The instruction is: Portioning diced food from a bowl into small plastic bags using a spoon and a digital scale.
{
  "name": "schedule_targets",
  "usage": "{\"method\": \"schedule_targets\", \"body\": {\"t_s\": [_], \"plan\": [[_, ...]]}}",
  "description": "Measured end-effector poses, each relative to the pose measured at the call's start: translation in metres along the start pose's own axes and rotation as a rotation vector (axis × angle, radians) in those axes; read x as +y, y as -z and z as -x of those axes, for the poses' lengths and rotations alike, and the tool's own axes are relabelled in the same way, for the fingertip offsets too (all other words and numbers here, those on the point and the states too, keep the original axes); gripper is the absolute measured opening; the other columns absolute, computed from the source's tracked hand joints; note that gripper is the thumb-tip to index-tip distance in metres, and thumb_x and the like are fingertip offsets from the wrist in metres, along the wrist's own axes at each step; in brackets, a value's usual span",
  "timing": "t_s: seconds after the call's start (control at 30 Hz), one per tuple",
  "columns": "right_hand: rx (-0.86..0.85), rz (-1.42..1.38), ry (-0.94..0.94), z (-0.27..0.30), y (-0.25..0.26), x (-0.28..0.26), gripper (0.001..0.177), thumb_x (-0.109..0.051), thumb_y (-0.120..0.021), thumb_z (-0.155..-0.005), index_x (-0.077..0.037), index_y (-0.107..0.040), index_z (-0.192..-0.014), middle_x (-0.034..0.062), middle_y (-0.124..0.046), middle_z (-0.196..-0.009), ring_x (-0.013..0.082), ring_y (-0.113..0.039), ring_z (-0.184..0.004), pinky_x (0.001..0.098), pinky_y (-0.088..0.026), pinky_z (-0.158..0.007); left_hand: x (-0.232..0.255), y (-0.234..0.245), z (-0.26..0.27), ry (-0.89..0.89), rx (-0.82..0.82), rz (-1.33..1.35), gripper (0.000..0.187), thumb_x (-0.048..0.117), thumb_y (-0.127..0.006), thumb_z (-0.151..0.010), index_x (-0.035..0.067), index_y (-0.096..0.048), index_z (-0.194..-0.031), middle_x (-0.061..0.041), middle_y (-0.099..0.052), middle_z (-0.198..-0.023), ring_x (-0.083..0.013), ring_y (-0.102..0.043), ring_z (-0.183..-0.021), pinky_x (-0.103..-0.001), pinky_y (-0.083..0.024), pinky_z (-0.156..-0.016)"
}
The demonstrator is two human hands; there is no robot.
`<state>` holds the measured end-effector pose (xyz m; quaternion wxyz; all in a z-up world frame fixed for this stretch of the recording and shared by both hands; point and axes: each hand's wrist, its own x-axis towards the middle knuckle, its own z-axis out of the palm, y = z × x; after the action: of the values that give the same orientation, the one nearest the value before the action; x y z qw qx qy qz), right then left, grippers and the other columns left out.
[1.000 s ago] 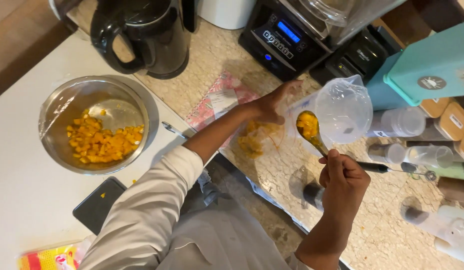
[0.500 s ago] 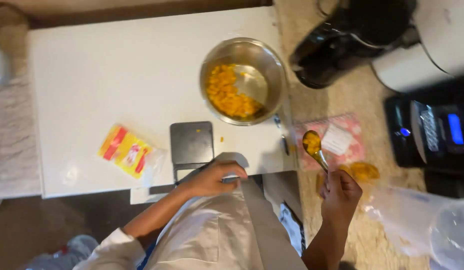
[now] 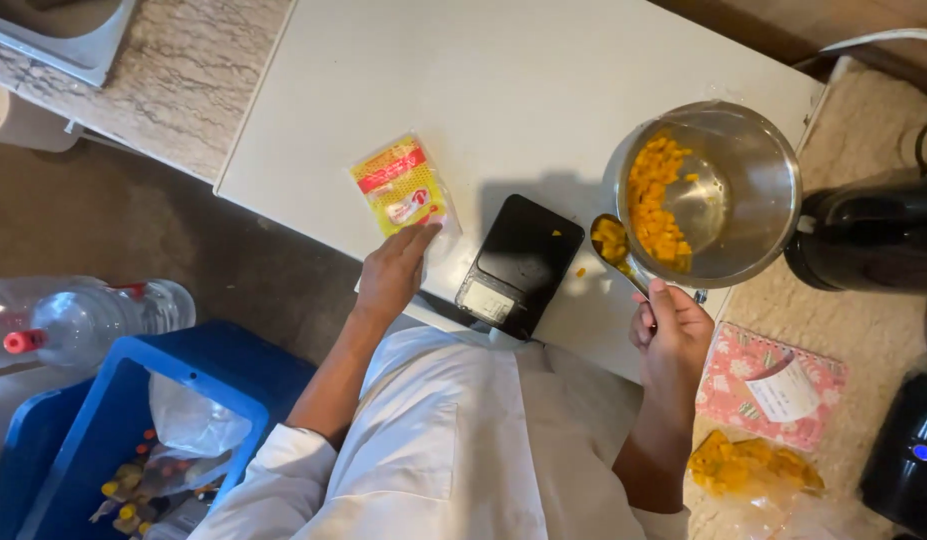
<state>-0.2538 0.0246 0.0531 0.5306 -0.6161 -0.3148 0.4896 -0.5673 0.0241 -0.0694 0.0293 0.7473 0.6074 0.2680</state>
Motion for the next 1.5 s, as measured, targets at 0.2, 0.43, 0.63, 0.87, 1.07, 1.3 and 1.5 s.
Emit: {"method": "schedule_targets", "body": {"t_s": [0.2, 0.43, 0.63, 0.87, 1.07, 1.3, 1.5], "plan": [[-0.004, 0.012, -0.026, 0.012, -0.005, 0.005, 0.029, -0.017, -0.052, -0.101, 0.0, -0.058, -0.078, 0.0001, -0.034, -0.052, 0.0044, -0.031, -0.036, 0.0161, -0.025, -0.032, -0.018, 0.01, -0.03, -0.089, 0.086, -0.041, 0.009, 0.01, -0.057, -0.089, 0.008, -0.066, -0.087, -0.009, -0.058, -0.111, -0.0255, -0.065, -0.083, -0.033, -0.053, -0.061], [0.123, -0.02, -0.002, 0.024, 0.018, 0.014, 0.027, -0.016, -0.053, -0.1, 0.001, -0.06, -0.08, 0.0019, -0.033, -0.053, 0.0059, -0.031, -0.037, 0.0164, -0.025, -0.032, -0.011, -0.01, -0.025, -0.06, -0.188, -0.267, 0.02, 0.028, -0.073, -0.072, 0.016, -0.072, -0.089, -0.002, -0.058, -0.109, -0.0236, -0.057, -0.093, -0.035, -0.044, -0.066], [0.153, -0.005, -0.026, 0.03, 0.036, 0.014, 0.028, -0.015, -0.051, -0.102, 0.002, -0.06, -0.082, 0.001, -0.032, -0.054, 0.005, -0.032, -0.036, 0.0153, -0.026, -0.031, 0.0, -0.026, -0.024, -0.057, -0.093, -0.385, 0.011, 0.022, -0.069, -0.084, 0.013, -0.074, -0.086, -0.007, -0.056, -0.119, -0.027, -0.052, -0.11, -0.037, -0.045, -0.079], [0.189, 0.019, -0.017, 0.023, 0.043, 0.013, 0.027, -0.013, -0.051, -0.1, 0.003, -0.061, -0.081, 0.0014, -0.033, -0.054, 0.0048, -0.034, -0.037, 0.0156, -0.028, -0.033, 0.009, -0.018, -0.032, -0.036, 0.096, -0.234, 0.014, 0.015, -0.075, -0.076, 0.012, -0.067, -0.065, -0.001, -0.057, -0.115, -0.0213, -0.052, -0.112, -0.042, -0.033, -0.088], [0.141, -0.003, -0.04, 0.009, 0.037, 0.01, 0.027, -0.017, -0.052, -0.099, 0.002, -0.063, -0.082, 0.0029, -0.034, -0.055, 0.0062, -0.035, -0.038, 0.0175, -0.031, -0.035, 0.01, 0.0, -0.045, 0.312, -0.016, 0.067, 0.016, 0.016, -0.082, -0.07, 0.014, -0.068, -0.062, 0.002, -0.057, -0.108, -0.0231, -0.056, -0.106, -0.043, -0.037, -0.089], [-0.007, -0.099, -0.144, -0.007, 0.037, 0.013, 0.024, -0.021, -0.055, -0.098, 0.0, -0.061, -0.087, 0.0009, -0.036, -0.059, 0.0051, -0.037, -0.042, 0.0157, -0.031, -0.038, 0.012, 0.032, -0.055, 0.341, -0.111, 0.081, 0.011, 0.008, -0.074, -0.079, 0.014, -0.068, -0.073, 0.001, -0.055, -0.104, -0.0219, -0.056, -0.105, -0.037, -0.04, -0.085], [-0.044, -0.128, -0.17, -0.011, 0.03, 0.008, 0.017, -0.016, -0.055, -0.097, -0.001, -0.058, -0.088, 0.0011, -0.037, -0.06, 0.006, -0.039, -0.044, 0.0156, -0.03, -0.037, 0.036, 0.046, -0.062, 0.108, 0.009, -0.001, 0.011, 0.008, -0.058, -0.092, 0.008, -0.059, -0.081, -0.006, -0.047, -0.103, -0.0271, -0.051, -0.096, -0.036, -0.037, -0.072]]}}
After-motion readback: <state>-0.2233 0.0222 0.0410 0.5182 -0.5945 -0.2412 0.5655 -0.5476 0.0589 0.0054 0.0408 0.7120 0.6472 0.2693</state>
